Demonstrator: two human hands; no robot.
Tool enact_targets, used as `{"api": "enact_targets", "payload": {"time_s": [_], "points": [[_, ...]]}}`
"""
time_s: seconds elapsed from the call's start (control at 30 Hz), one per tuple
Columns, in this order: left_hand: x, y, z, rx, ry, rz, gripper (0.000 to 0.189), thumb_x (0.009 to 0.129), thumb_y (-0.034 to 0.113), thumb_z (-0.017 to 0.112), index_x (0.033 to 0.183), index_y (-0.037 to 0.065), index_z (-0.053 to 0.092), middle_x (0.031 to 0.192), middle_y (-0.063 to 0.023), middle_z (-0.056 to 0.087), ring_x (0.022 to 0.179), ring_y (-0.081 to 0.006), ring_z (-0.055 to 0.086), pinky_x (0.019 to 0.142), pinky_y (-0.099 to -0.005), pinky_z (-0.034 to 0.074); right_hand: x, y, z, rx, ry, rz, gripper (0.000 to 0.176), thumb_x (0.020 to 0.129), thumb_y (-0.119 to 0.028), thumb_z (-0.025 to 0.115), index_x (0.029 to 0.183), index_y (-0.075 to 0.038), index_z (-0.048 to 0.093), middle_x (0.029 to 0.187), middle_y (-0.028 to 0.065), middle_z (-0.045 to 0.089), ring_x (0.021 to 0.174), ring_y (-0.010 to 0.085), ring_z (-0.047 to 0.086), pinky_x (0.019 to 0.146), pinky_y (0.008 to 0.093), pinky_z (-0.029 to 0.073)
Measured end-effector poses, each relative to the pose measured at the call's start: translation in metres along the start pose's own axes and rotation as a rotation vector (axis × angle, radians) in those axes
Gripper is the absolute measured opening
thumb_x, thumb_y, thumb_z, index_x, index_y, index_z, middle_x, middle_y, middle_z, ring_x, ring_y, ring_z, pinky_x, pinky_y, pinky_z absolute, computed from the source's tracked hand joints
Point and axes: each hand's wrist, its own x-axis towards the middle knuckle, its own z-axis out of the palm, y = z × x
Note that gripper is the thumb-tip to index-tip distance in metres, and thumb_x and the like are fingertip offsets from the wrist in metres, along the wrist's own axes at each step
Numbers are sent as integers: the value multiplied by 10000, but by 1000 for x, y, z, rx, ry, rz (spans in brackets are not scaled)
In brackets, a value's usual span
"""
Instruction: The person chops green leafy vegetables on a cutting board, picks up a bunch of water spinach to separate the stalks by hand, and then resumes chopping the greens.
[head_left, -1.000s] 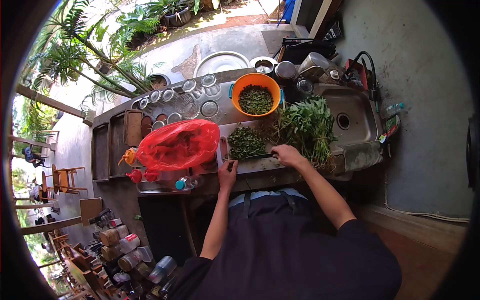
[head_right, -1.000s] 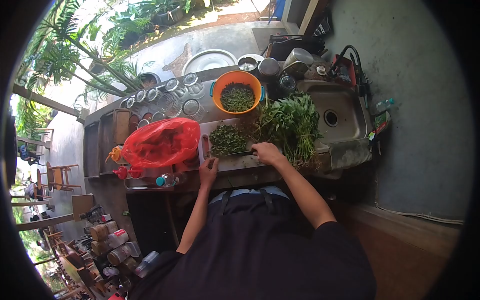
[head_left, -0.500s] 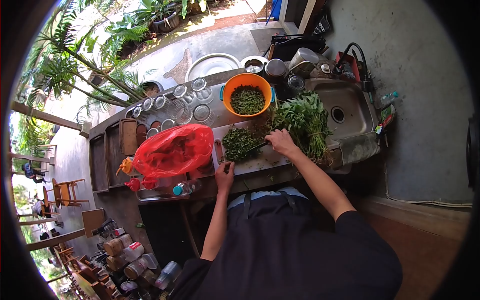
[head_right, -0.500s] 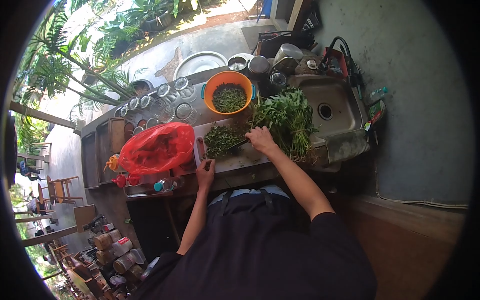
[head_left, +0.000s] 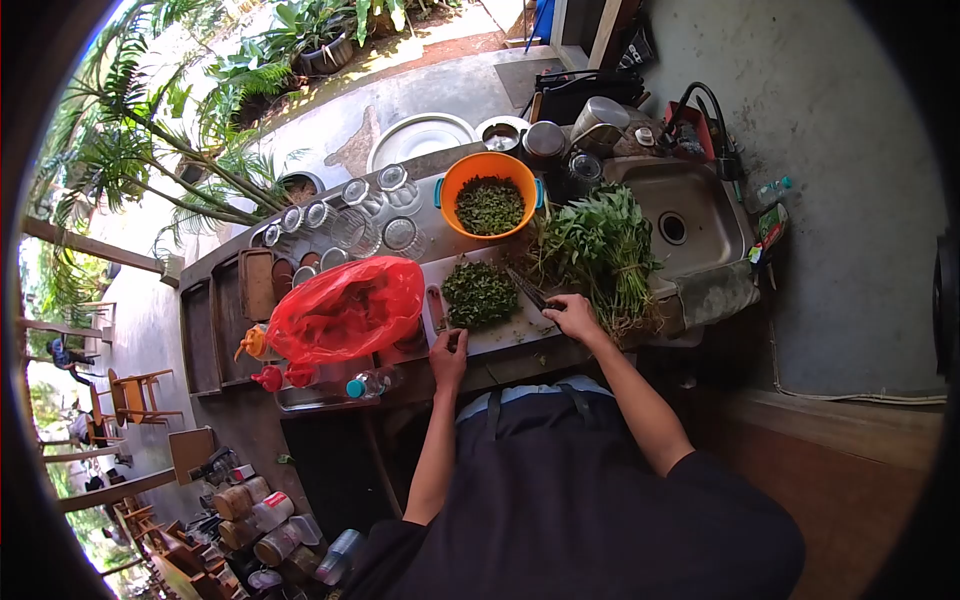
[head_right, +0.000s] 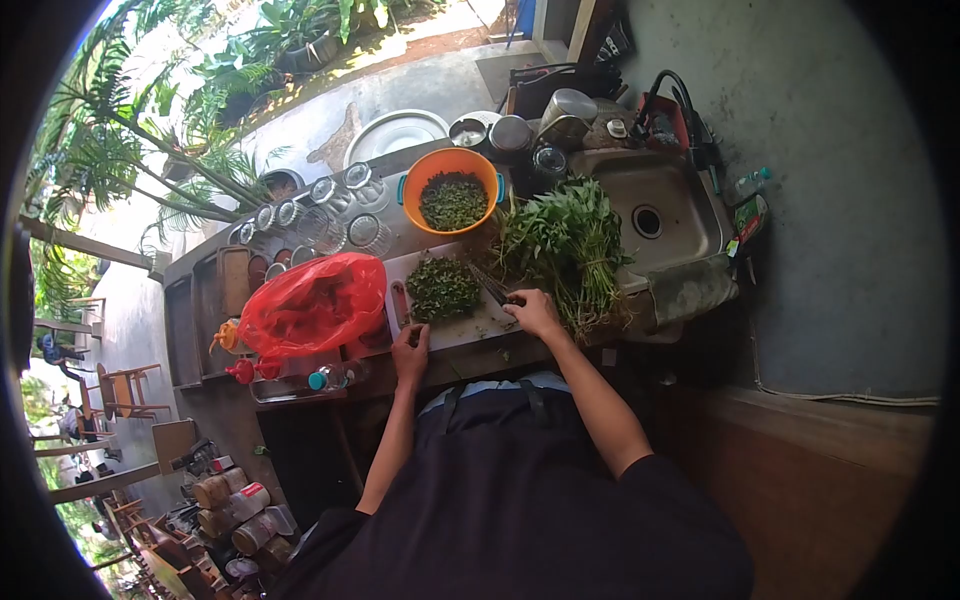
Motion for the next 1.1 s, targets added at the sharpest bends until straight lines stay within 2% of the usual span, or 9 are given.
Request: {"api": "enact_targets", "payload": {"time_s": [0.07, 0.23, 0.33, 0.5, 0.57, 0.7, 0.83, 0.9, 1.1], "points": [[-1, 4, -1, 14, 3, 9, 205, 925, 207, 707, 986, 11, 712, 772, -41, 679, 636, -90, 595, 598, -261, 470, 6, -7, 8, 12, 111, -6, 401, 825, -297, 773, 1160, -82, 725, 1099, 144, 728, 1012, 302, 697, 913, 402, 533], [-2, 3, 0, 6, 13, 11, 197, 917, 209, 716, 981, 23, 715, 798, -58, 698, 651, -115, 615, 619, -275, 487, 32, -11, 25, 1, 237, -7, 410, 815, -310, 786, 1140, -68, 722, 1080, 154, 726, 1019, 327, 686, 909, 420, 531], [-3, 2, 1, 24, 24, 25, 191, 909, 212, 721, 974, 32, 718, 805, -74, 709, 654, -137, 628, 630, -287, 497, 34, -9, 31, -120, 343, -137, 386, 802, -268, 799, 1094, -31, 710, 1055, 180, 713, 1015, 347, 681, 876, 455, 546], [-3, 4, 2, 48, 16, 26, 192, 901, 211, 722, 975, 34, 719, 805, -75, 710, 649, -142, 627, 626, -292, 497, 18, -12, 20, -150, 347, -88, 386, 803, -281, 802, 1069, -24, 694, 1010, 173, 722, 939, 358, 692, 817, 440, 560], [-3, 3, 2, 66, 15, 14, 188, 913, 207, 717, 989, 35, 716, 791, -42, 693, 652, -100, 598, 616, -272, 479, 8, 2, 7, -23, 347, -96, 347, 823, -248, 785, 1069, -21, 696, 1000, 171, 727, 922, 344, 702, 796, 433, 554], [-3, 5, 5, 74, 35, 41, 193, 899, 212, 726, 972, 33, 721, 766, -52, 686, 634, -122, 608, 615, -284, 487, -8, 54, -29, 135, 348, -24, 283, 855, -201, 748, 1072, -24, 700, 983, 165, 729, 906, 326, 708, 776, 420, 549], [-2, 3, 7, 96, 44, 11, 206, 899, 220, 727, 962, 24, 718, 738, -48, 665, 618, -117, 584, 602, -285, 474, -4, 99, -39, 101, 445, 3, 262, 870, -166, 718, 1083, -13, 702, 964, 160, 721, 913, 298, 696, 812, 388, 542], [-1, 4, 10, 117, 93, 22, 219, 898, 233, 731, 953, 22, 717, 730, -53, 661, 614, -124, 582, 601, -289, 474, -1, 104, -41, -62, 491, -102, 273, 857, -167, 725, 1083, -17, 704, 1025, 167, 708, 993, 319, 672, 864, 420, 527], [-6, 35, 28, 186, 142, 21, 237, 911, 248, 725, 942, 13, 719, 762, -69, 687, 657, -143, 626, 635, -297, 497, 3, 97, -52, -39, 327, 50, 272, 860, -237, 705, 1066, -62, 726, 1049, 148, 712, 1029, 341, 657, 880, 434, 515]]}}
